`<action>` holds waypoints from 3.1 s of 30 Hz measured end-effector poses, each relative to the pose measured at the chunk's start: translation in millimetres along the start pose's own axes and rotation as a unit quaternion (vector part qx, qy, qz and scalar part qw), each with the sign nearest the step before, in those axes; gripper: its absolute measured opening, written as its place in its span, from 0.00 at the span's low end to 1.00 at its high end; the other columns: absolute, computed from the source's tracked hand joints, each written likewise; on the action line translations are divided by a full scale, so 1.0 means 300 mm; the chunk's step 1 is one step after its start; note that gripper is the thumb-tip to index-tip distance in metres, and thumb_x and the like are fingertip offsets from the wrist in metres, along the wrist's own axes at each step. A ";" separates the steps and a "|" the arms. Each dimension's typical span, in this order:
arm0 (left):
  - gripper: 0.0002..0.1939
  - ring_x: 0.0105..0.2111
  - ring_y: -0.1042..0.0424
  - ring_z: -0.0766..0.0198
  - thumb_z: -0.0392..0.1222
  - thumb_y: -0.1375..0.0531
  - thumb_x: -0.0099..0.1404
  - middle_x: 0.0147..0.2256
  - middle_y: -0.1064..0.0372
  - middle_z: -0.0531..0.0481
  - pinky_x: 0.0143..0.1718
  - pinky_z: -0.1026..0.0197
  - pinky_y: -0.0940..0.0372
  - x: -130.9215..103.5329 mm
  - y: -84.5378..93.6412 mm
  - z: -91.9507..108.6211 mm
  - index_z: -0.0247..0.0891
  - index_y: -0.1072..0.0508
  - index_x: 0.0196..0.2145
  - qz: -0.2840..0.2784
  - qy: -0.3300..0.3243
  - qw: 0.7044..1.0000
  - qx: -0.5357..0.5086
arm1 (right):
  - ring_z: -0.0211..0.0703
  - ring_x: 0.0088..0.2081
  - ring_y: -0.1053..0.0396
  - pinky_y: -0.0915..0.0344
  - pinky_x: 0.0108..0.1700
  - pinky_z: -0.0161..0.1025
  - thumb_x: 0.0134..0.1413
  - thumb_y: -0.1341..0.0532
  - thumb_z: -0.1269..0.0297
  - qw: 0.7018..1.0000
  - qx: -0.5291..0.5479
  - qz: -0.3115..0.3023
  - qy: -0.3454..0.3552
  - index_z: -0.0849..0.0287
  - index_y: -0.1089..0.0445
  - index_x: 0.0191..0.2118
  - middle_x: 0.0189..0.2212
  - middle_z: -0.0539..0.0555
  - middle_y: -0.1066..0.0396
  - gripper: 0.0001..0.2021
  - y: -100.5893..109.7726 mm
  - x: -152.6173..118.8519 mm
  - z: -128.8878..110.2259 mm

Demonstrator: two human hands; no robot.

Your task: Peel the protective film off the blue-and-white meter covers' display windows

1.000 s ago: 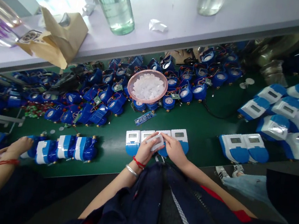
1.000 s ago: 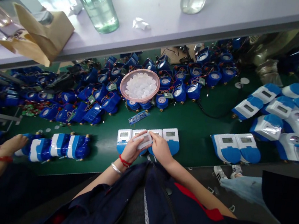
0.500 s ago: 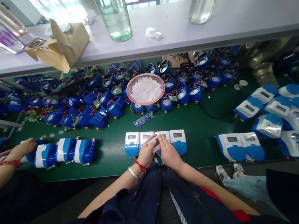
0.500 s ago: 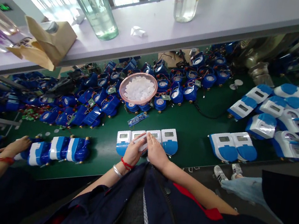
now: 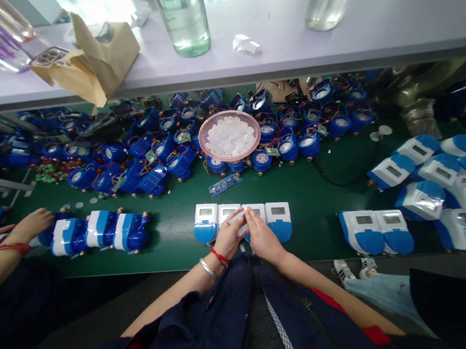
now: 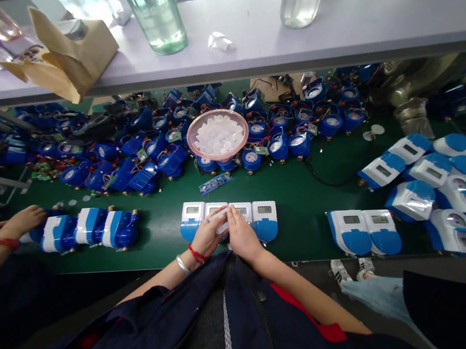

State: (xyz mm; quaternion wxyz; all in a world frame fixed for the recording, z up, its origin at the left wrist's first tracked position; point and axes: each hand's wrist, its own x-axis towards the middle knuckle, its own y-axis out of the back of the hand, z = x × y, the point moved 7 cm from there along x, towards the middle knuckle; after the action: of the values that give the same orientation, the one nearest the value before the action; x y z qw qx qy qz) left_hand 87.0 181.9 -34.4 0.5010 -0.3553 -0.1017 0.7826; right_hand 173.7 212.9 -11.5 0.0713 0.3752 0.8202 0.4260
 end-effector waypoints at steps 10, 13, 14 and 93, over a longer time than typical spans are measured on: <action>0.24 0.45 0.30 0.58 0.44 0.35 0.55 0.46 0.30 0.43 0.45 0.55 0.34 0.008 -0.008 0.004 0.39 0.32 0.49 -0.012 -0.008 1.000 -0.012 | 0.46 0.62 0.49 0.46 0.62 0.50 0.54 0.55 0.78 0.998 0.064 0.013 -0.022 0.65 0.49 0.63 0.61 0.63 0.45 0.29 0.044 0.014 0.008; 0.24 0.44 0.30 0.58 0.44 0.35 0.55 0.46 0.30 0.44 0.45 0.55 0.33 0.008 -0.014 0.004 0.39 0.32 0.49 -0.019 -0.003 1.000 0.002 | 0.46 0.59 0.43 0.44 0.60 0.48 0.55 0.53 0.77 0.995 0.080 0.035 -0.046 0.64 0.44 0.59 0.56 0.62 0.39 0.25 0.066 0.020 0.021; 0.24 0.44 0.30 0.58 0.44 0.35 0.55 0.46 0.30 0.44 0.44 0.56 0.33 0.007 -0.017 0.003 0.39 0.32 0.49 -0.022 0.001 1.000 0.007 | 0.46 0.57 0.40 0.42 0.59 0.47 0.56 0.53 0.76 0.994 0.083 0.044 -0.059 0.63 0.41 0.57 0.54 0.61 0.37 0.23 0.075 0.023 0.028; 0.23 0.49 0.44 0.51 0.46 0.47 0.64 0.52 0.43 0.41 0.50 0.49 0.44 0.320 -0.174 -0.082 0.48 0.38 0.58 -0.166 -0.301 0.487 0.803 | 0.40 0.26 0.26 0.27 0.29 0.34 0.52 0.37 0.60 0.825 0.366 0.027 -0.429 0.61 0.31 0.33 0.24 0.54 0.25 0.09 0.081 -0.127 0.736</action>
State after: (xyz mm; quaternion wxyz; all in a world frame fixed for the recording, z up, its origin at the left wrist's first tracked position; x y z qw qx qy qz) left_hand 116.8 284.2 -68.8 0.6285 0.4813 0.3694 0.4868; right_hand 310.6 338.2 -139.4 0.2615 0.5403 0.7925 -0.1079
